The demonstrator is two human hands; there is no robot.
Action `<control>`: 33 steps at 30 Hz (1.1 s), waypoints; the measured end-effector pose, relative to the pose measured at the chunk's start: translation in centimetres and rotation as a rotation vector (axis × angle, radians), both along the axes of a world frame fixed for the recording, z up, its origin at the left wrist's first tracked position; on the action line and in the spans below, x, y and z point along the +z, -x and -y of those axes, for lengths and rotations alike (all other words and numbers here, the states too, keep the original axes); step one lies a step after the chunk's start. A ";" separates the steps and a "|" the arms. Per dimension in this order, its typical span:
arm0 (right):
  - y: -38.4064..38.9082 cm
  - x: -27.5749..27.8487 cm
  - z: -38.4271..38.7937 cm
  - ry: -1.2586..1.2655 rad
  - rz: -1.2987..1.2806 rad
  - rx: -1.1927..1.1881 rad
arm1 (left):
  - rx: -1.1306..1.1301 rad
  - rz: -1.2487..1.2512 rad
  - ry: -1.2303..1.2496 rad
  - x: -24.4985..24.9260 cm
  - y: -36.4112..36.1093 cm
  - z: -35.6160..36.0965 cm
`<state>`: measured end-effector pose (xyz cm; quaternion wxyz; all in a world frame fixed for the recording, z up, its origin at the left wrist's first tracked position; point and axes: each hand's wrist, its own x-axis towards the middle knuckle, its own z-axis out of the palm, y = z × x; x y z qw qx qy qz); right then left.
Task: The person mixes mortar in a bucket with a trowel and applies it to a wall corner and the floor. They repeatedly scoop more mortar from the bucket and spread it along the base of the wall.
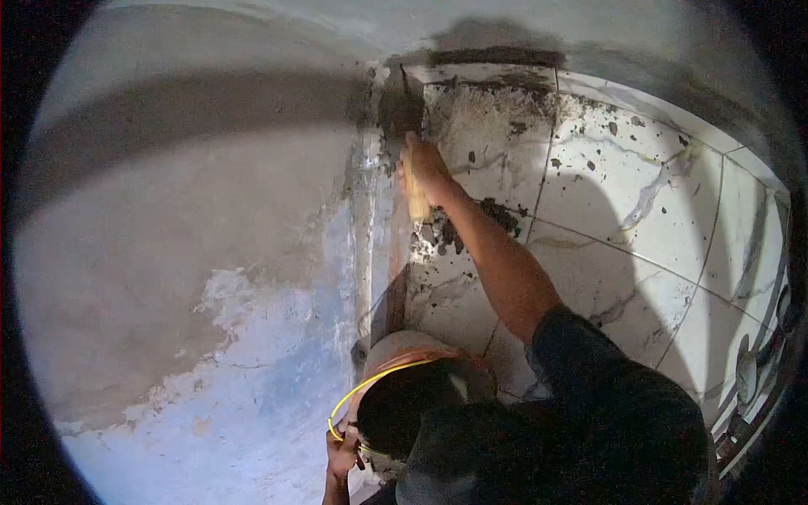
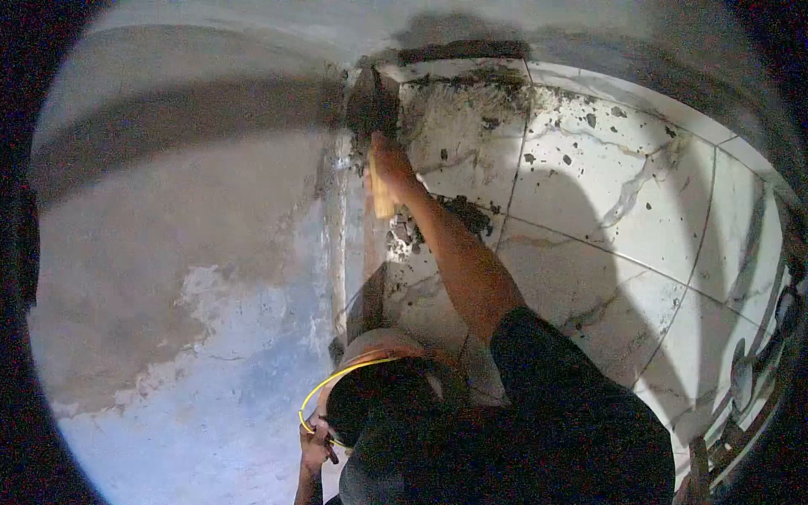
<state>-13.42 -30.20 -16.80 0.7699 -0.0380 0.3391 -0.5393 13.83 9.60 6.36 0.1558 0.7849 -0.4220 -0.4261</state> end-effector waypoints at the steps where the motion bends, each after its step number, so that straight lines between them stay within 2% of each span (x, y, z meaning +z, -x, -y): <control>1: -1.4 -1.5 0.2 -0.001 0.002 0.003 | -0.037 -0.010 0.002 -0.3 -0.7 -0.2; 3: -3.4 -4.2 0.7 0.000 -0.045 0.026 | -0.014 -0.005 -0.029 0.4 -0.1 -0.1; 4: -1.6 -0.8 -1.5 0.008 -0.159 0.115 | -0.002 -0.019 -0.041 0.8 0.4 0.2; 5: -2.9 -2.9 -3.2 0.166 -0.200 0.144 | 0.005 -0.036 -0.050 0.6 0.8 0.8; 6: -2.2 -1.0 -5.8 0.119 -0.265 0.234 | -0.011 -0.026 -0.030 0.1 -0.5 0.1; 7: -2.8 -1.9 -7.8 0.089 -0.231 0.280 | -0.018 -0.030 -0.027 -0.2 -0.2 0.4; 8: -6.0 -7.2 -8.2 0.421 -0.635 -0.063 | -0.034 -0.042 0.010 -0.5 -0.1 0.8; 9: -6.4 -9.6 -7.8 0.423 -0.635 -0.069 | -0.048 -0.051 0.048 -0.6 0.1 1.0; 11: -6.1 -12.7 -7.0 0.296 0.486 -0.127 | 0.017 -0.034 -0.050 0.5 1.5 1.7; 12: -1.2 -3.9 -5.7 -0.040 -0.268 0.093 | 0.002 -0.057 -0.045 0.3 0.8 1.4; 13: -0.2 -4.4 -3.9 0.054 -0.243 0.102 | -0.013 -0.082 -0.040 0.1 0.3 1.1; 15: 0.1 -6.4 -0.5 0.079 -0.258 0.108 | -0.002 -0.062 -0.060 0.4 0.3 0.9; 17: -0.1 -7.9 1.3 0.005 0.128 0.053 | 0.003 -0.042 -0.076 0.8 1.0 1.4; 19: 0.6 -7.5 1.5 -0.036 0.090 0.087 | -0.022 -0.094 -0.024 1.0 2.7 2.3; 20: 0.9 -7.4 1.4 -0.077 0.047 0.127 | 0.056 -0.072 -0.021 0.4 0.8 0.8; 23: -1.5 -8.8 -3.0 -0.117 0.229 0.244 | 0.073 -0.081 -0.072 0.2 -0.1 0.6; 25: -3.1 -6.4 -7.9 -0.147 0.122 0.255 | 0.063 -0.078 -0.029 -0.1 0.1 0.9; 27: -2.6 -5.4 -10.0 -0.300 0.388 0.224 | 0.014 -0.076 -0.024 -0.1 0.0 1.2; 29: -1.3 -4.6 -7.8 -0.282 0.196 0.151 | 0.022 -0.056 -0.033 0.4 0.7 1.5; 30: -0.1 -4.1 -6.6 -0.229 0.269 0.135 | 0.050 -0.047 -0.068 0.6 0.7 1.3; 31: -0.1 -5.8 -4.5 -0.139 0.443 0.103 | 0.074 -0.041 -0.099 0.6 0.6 1.1; 33: 0.7 -5.5 -1.2 -0.067 0.372 0.118 | 0.073 -0.072 -0.079 0.1 -0.1 1.0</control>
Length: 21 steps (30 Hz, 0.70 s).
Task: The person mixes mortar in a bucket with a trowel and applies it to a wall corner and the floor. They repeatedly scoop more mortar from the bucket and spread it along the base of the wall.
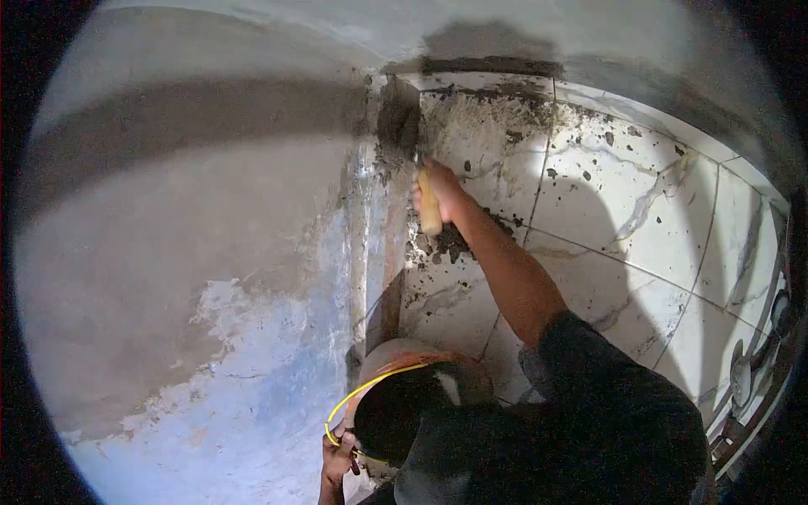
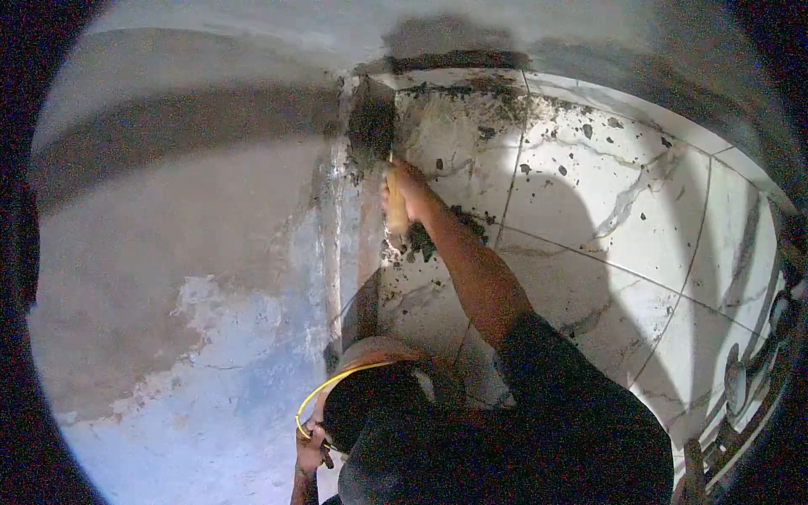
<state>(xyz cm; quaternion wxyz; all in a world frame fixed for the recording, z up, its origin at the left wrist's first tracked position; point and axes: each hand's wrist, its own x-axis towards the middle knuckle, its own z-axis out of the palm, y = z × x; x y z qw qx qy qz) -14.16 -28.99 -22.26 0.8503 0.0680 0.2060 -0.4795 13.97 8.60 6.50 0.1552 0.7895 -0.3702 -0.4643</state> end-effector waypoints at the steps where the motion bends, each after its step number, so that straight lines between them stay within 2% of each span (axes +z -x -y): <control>1: -1.0 0.6 -0.2 -0.004 0.000 0.005 | -0.067 0.021 0.034 -0.2 -0.1 0.1; 3: -3.5 2.4 -0.7 -0.118 -0.167 0.049 | -0.137 0.032 0.075 -0.4 -0.2 0.2; 4: -4.4 3.1 -2.6 -0.034 -0.093 -0.005 | -0.111 0.000 0.067 -0.5 -0.6 0.2; 6: -4.3 4.9 -6.9 0.061 -0.032 0.145 | -0.082 -0.030 0.044 -0.4 0.4 0.3; 7: -4.0 5.0 -7.7 0.052 -0.032 0.137 | -0.046 -0.010 0.042 0.0 1.7 0.9; 8: -3.8 5.2 -8.1 -0.028 -0.122 0.148 | -0.009 0.014 0.045 0.3 2.3 1.4; 9: -3.6 5.2 -7.9 -0.099 -0.216 0.163 | -0.094 0.008 0.114 -1.4 -1.0 -0.1; 10: -3.9 3.3 -7.4 -0.126 0.063 -0.043 | -0.091 0.015 0.105 -0.6 -0.2 0.2; 12: -4.3 1.1 -5.1 -0.151 -0.004 0.030 | -0.037 -0.001 -0.025 0.6 1.3 1.0; 14: -4.9 3.6 -7.2 -0.077 -0.048 0.018 | -0.058 0.007 -0.034 0.5 0.4 0.5; 16: -4.7 6.2 -9.6 -0.040 0.009 0.261 | -0.079 0.013 -0.039 -0.1 -0.1 0.7; 18: -5.3 5.6 -10.5 0.021 0.084 0.250 | -0.157 0.030 0.051 -0.2 0.1 0.7; 20: -5.8 4.9 -10.2 -0.013 0.053 0.066 | -0.152 0.000 0.049 0.4 0.8 0.5; 21: -5.1 6.0 -9.1 -0.097 -0.081 0.131 | -0.083 -0.001 0.005 0.9 1.6 0.7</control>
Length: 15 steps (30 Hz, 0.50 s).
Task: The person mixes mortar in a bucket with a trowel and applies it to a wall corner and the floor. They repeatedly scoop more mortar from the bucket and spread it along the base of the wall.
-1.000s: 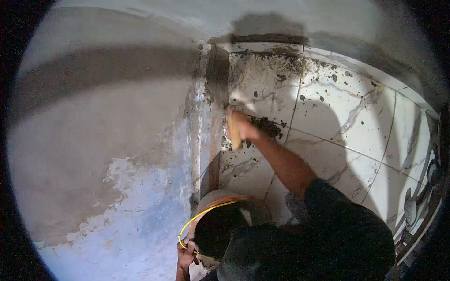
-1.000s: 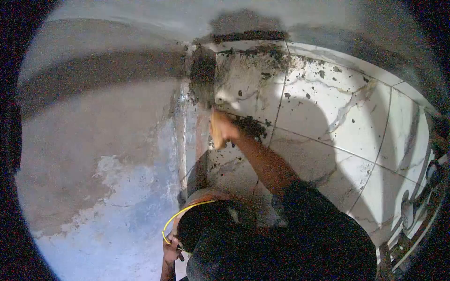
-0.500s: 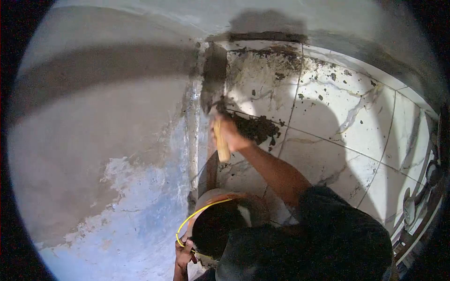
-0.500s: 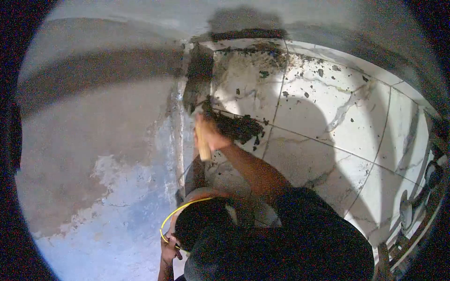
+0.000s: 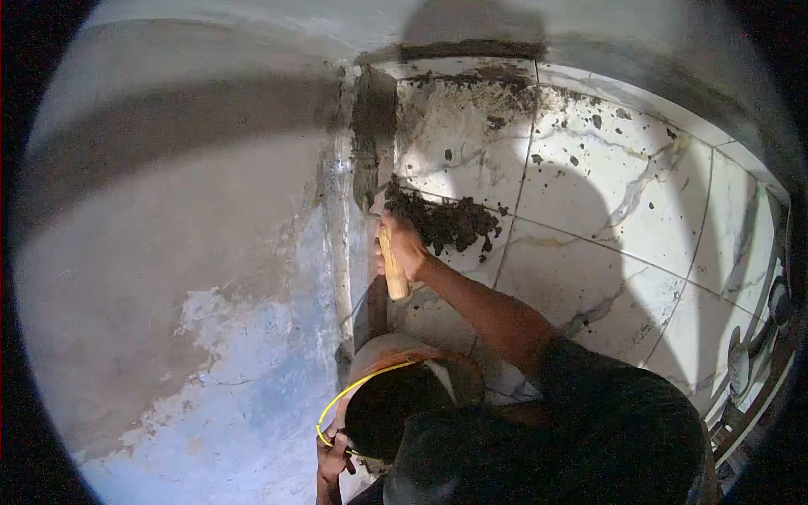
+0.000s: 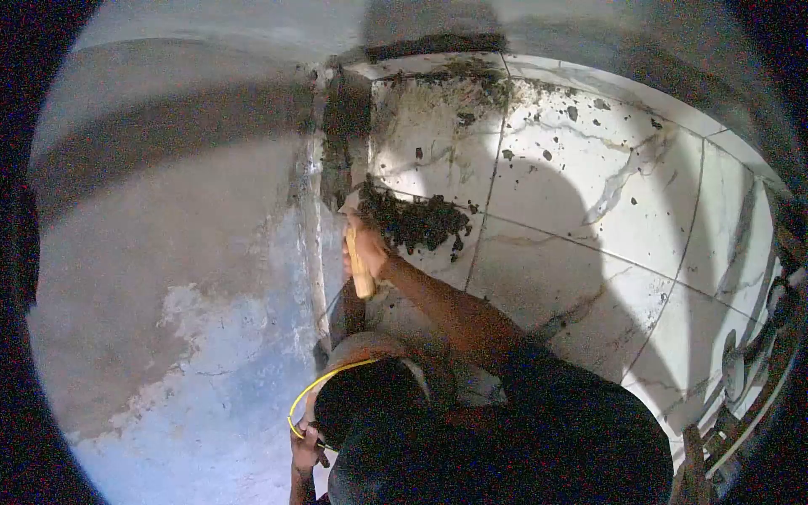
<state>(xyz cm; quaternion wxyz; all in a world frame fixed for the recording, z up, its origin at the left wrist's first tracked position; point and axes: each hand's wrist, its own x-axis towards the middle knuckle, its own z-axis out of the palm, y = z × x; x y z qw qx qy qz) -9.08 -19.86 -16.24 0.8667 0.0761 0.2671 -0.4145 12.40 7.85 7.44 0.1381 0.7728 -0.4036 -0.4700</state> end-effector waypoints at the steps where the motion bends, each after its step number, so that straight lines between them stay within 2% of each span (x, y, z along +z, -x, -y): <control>1: -0.2 -0.5 0.3 0.002 0.002 -0.002 | 0.066 -0.003 -0.038 0.2 0.3 0.3; 2: -0.7 -1.6 0.5 0.036 0.022 0.027 | -0.010 -0.015 0.044 -1.3 -2.6 -1.1; 5: -1.8 -3.1 0.4 0.071 0.020 0.045 | 0.010 -0.017 0.004 -1.0 -2.0 -0.7; 7: -1.5 -1.6 0.5 -0.081 0.087 0.053 | 0.008 -0.010 0.023 -1.0 -1.6 -0.7; 9: -1.9 -1.4 0.3 -0.044 0.058 0.033 | -0.004 -0.005 0.039 -0.9 -1.3 -0.3; 11: -1.7 -1.5 0.0 -0.009 0.028 0.020 | 0.097 -0.006 0.001 -0.4 -0.9 -0.5; 13: -0.8 -1.4 1.0 -0.057 0.141 -0.003 | 0.073 -0.012 0.037 -1.1 -1.8 -1.2; 15: -0.7 -1.5 1.1 -0.018 0.138 0.058 | 0.041 -0.022 0.070 -1.5 -2.4 -1.2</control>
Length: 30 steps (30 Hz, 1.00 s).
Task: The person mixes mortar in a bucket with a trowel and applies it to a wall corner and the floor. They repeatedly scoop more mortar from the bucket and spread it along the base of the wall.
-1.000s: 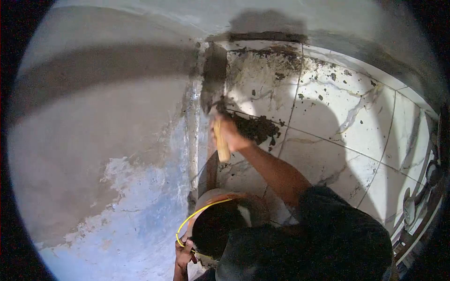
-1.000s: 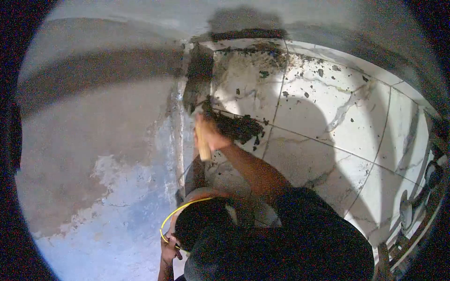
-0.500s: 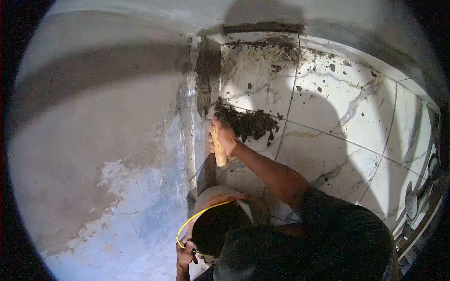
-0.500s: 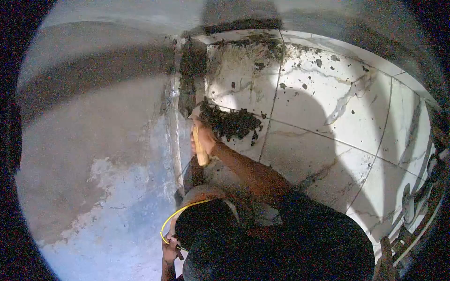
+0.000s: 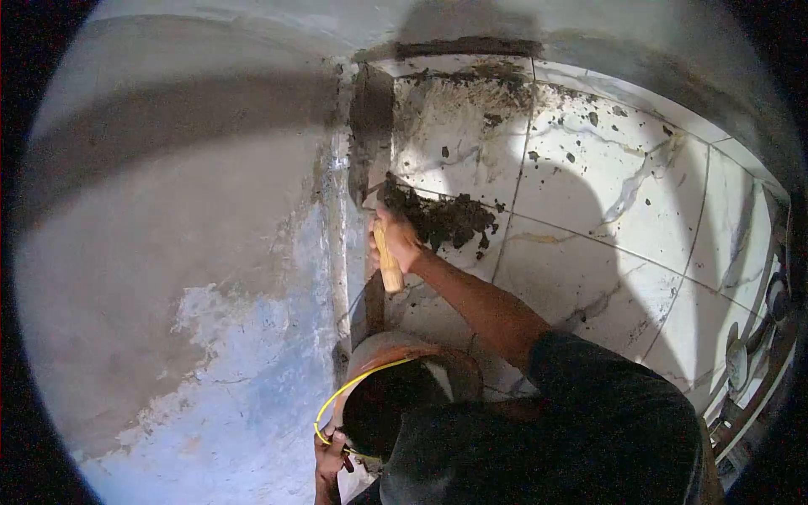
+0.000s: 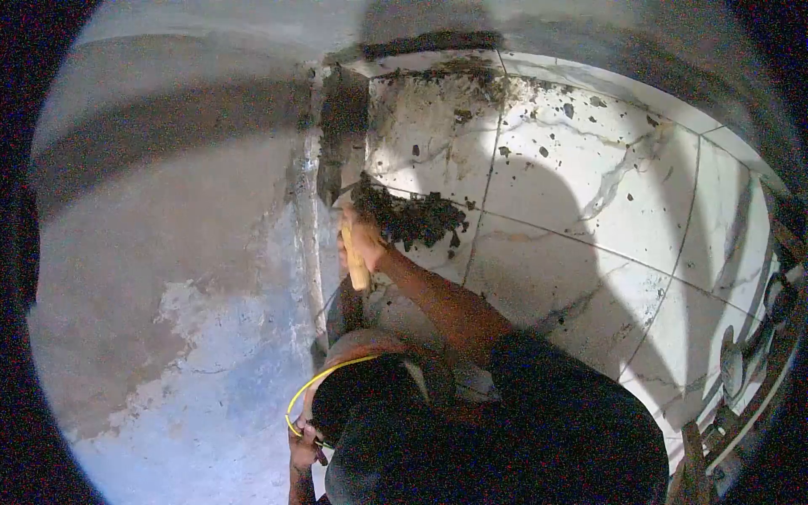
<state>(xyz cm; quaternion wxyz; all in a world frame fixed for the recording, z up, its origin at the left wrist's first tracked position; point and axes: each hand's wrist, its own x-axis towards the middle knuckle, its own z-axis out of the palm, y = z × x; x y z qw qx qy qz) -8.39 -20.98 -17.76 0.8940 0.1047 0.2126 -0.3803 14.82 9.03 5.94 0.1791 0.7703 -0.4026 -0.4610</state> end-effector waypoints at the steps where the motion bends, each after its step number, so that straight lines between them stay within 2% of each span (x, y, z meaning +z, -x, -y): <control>1: -0.4 -0.8 0.6 -0.006 -0.071 -0.101 | 0.017 0.012 -0.036 0.3 -0.1 -0.3; 2: -0.8 -1.6 1.3 -0.004 -0.140 -0.206 | 0.030 0.025 -0.065 0.5 -0.3 -0.4; 3: -0.4 -1.6 1.8 -0.061 -0.130 -0.154 | 0.030 0.027 -0.056 0.4 -0.5 -0.5; 4: -0.2 -1.5 1.6 -0.054 -0.127 -0.154 | 0.002 0.008 -0.042 0.2 -0.9 -0.6; 6: 0.5 -1.3 0.8 -0.003 -0.152 -0.009 | -0.064 -0.035 -0.022 -0.2 -1.0 -0.1; 8: 1.1 -1.6 1.4 -0.033 -0.154 -0.011 | -0.049 -0.015 -0.042 0.4 -0.2 0.0; 10: 0.6 -1.5 2.1 -0.031 -0.162 -0.028 | 0.058 -0.006 -0.101 1.2 1.9 0.9; 12: 0.5 -1.9 2.2 0.037 -0.089 -0.073 | 0.022 0.002 -0.082 0.5 0.9 0.6; 16: 0.4 -1.2 1.9 -0.006 -0.196 -0.057 | -0.001 0.094 -0.121 0.9 0.3 0.1; 19: 0.3 -1.9 2.1 -0.023 -0.217 -0.041 | -0.036 0.040 -0.111 0.7 0.3 0.4; 21: 1.2 -2.9 3.3 -0.067 -0.116 -0.151 | -0.046 0.044 -0.104 0.8 0.3 0.0; 24: 1.3 -2.5 2.9 -0.025 -0.177 -0.081 | -0.052 0.075 -0.069 0.5 0.8 0.7; 27: 1.3 -3.6 3.4 -0.009 -0.215 -0.157 | -0.079 0.042 -0.079 0.8 0.5 0.5; 28: 1.2 -3.9 3.9 -0.028 -0.082 -0.160 | -0.076 0.049 -0.090 1.4 0.3 0.0; 30: 1.6 -2.1 3.4 -0.094 -0.157 -0.097 | -0.082 0.042 -0.078 0.8 0.9 0.9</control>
